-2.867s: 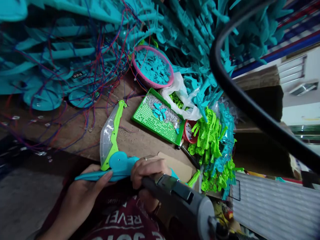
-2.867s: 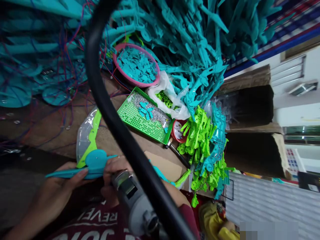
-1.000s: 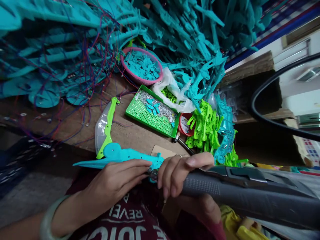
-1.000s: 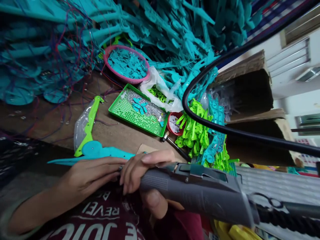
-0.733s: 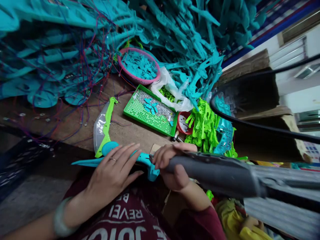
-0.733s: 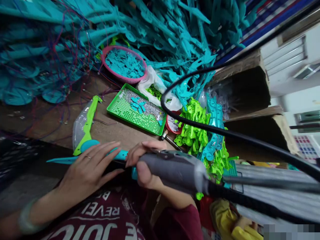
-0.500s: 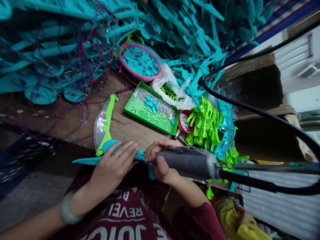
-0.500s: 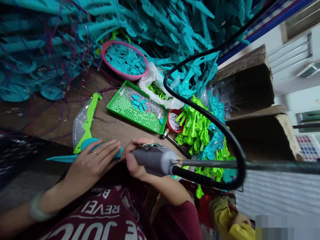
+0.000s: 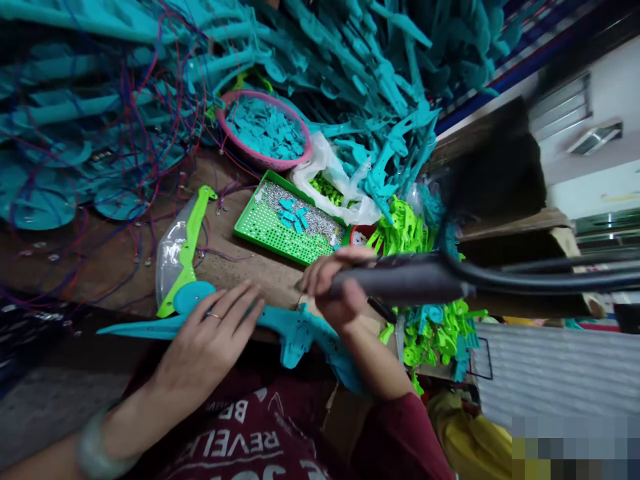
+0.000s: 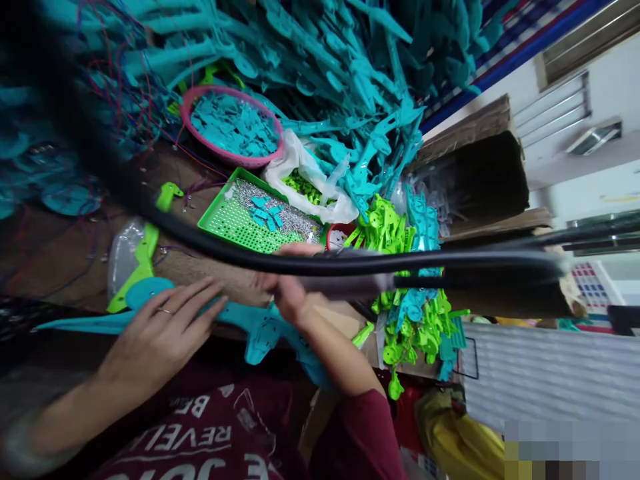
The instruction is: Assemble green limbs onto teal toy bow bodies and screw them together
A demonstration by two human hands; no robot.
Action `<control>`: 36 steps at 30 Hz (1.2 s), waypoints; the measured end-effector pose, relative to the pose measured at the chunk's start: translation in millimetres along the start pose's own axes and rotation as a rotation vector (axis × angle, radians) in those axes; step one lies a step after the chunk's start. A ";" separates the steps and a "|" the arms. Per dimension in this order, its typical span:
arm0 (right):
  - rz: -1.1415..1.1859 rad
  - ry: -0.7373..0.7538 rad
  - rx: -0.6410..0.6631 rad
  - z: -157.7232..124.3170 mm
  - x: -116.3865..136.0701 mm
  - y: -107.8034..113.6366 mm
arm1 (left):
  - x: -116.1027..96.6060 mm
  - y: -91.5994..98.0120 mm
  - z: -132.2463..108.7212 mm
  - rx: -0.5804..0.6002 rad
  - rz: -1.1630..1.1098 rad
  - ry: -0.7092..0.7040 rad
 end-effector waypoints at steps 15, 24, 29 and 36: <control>0.024 -0.018 -0.161 63.7 -54.9 -1.5 | -40.7 -52.4 -9.3 -0.113 -0.255 -0.410; -0.010 -0.062 -0.206 60.9 -64.9 0.0 | -37.1 -48.9 -8.2 -0.167 -0.283 -0.440; 0.010 -0.057 -0.179 63.7 -67.8 -3.1 | -37.2 -49.7 -9.8 -0.122 -0.262 -0.434; -0.036 0.017 -0.161 14.9 18.7 10.9 | -36.0 -48.9 -20.5 -0.194 -0.182 -0.265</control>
Point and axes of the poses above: each hand's wrist, its own z-axis towards the middle knuckle, its own y-axis out of the back of the hand, x = y × z, the point moved 3 cm from there along z, towards the middle knuckle, and after that the axes turned 1 degree about -y, right-handed, at the moved point
